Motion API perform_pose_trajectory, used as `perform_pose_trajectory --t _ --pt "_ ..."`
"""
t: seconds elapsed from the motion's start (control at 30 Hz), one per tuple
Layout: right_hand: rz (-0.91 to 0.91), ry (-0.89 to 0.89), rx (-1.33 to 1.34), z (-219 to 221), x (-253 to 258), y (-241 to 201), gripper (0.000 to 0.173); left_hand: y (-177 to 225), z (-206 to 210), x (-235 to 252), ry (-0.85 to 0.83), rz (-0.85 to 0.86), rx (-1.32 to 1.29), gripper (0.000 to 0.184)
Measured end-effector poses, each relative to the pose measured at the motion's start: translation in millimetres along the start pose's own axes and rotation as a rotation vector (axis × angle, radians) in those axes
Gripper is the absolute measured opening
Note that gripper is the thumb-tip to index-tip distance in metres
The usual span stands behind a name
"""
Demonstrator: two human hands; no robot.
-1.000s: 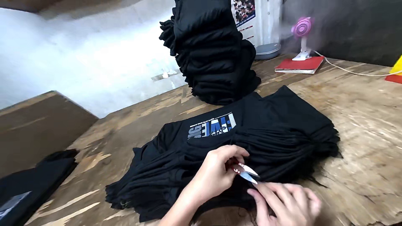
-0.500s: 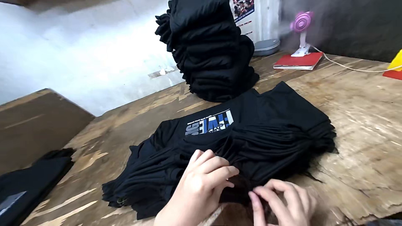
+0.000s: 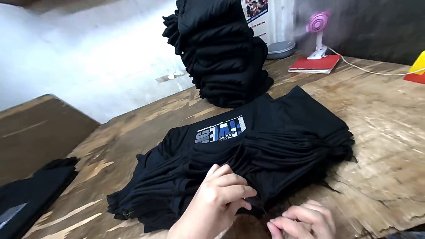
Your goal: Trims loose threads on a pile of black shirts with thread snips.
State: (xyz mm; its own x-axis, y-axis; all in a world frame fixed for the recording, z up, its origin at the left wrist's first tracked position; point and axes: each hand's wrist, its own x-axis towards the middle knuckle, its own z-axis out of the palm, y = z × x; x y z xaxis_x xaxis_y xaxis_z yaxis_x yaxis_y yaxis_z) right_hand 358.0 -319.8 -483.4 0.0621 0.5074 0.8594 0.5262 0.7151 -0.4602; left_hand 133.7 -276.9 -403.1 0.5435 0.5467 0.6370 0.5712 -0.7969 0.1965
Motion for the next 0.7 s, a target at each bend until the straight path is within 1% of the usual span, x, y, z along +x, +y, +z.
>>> perform_pose_trajectory --t 0.1,0.17,0.2,0.23,0.27,0.3,0.33,0.4,0.43,0.5,0.57,0.6,0.63,0.67,0.7 --pt "-0.011 0.006 -0.006 0.4 1.2 -1.0 0.008 3.7 1.8 -0.2 0.033 0.07 0.09 0.012" --pt "-0.015 0.01 -0.01 -0.6 0.3 -1.3 0.008 12.2 -3.8 0.4 0.056 0.132 0.21 0.011" --pt "-0.02 0.0 -0.003 -2.4 -0.1 -0.6 0.008 17.8 -6.8 0.1 0.05 0.13 0.263 0.012" --pt "-0.031 -0.019 0.023 -5.1 -0.8 0.6 0.008 23.2 -9.0 -0.7 0.035 0.088 0.292 0.015" --pt "-0.055 -0.049 0.067 -8.3 -1.7 2.9 0.009 26.2 -10.7 -1.8 0.005 0.007 0.295 0.019" --pt "-0.092 -0.098 0.122 -11.9 -2.9 6.0 0.012 25.9 -12.2 -3.0 -0.05 -0.091 0.27 0.028" --pt "-0.136 -0.161 0.186 -15.3 -4.0 9.7 0.017 22.2 -12.6 -4.0 -0.121 -0.184 0.205 0.044" --pt "-0.222 -0.301 0.25 -19.3 -2.8 14.6 0.029 8.9 -8.2 -2.0 -0.251 -0.284 -0.029 0.066" --pt "-0.245 -0.336 0.206 -18.5 -2.1 15.6 0.033 2.7 -7.2 2.2 -0.306 -0.31 -0.148 0.074" --pt "-0.181 -0.328 0.014 -11.9 -0.1 12.8 0.032 -7.4 -11.8 14.0 -0.38 -0.41 -0.345 0.086" --pt "-0.087 -0.316 -0.153 0.3 7.5 9.6 0.028 -17.0 -17.6 24.0 -0.405 -0.517 -0.516 0.084" --pt "-0.085 -0.311 -0.174 4.8 10.0 11.2 0.023 -21.7 -19.8 27.6 -0.415 -0.563 -0.585 0.081" --pt "-0.108 -0.299 -0.131 6.2 10.8 13.7 0.016 -25.5 -21.4 30.3 -0.42 -0.604 -0.633 0.076" --pt "-0.139 -0.316 -0.039 3.6 12.6 15.3 0.016 -28.5 -22.6 33.1 -0.416 -0.633 -0.663 0.071" --pt "-0.165 -0.379 0.071 -1.9 15.6 15.4 0.017 -30.7 -23.5 35.7 -0.405 -0.648 -0.685 0.067"
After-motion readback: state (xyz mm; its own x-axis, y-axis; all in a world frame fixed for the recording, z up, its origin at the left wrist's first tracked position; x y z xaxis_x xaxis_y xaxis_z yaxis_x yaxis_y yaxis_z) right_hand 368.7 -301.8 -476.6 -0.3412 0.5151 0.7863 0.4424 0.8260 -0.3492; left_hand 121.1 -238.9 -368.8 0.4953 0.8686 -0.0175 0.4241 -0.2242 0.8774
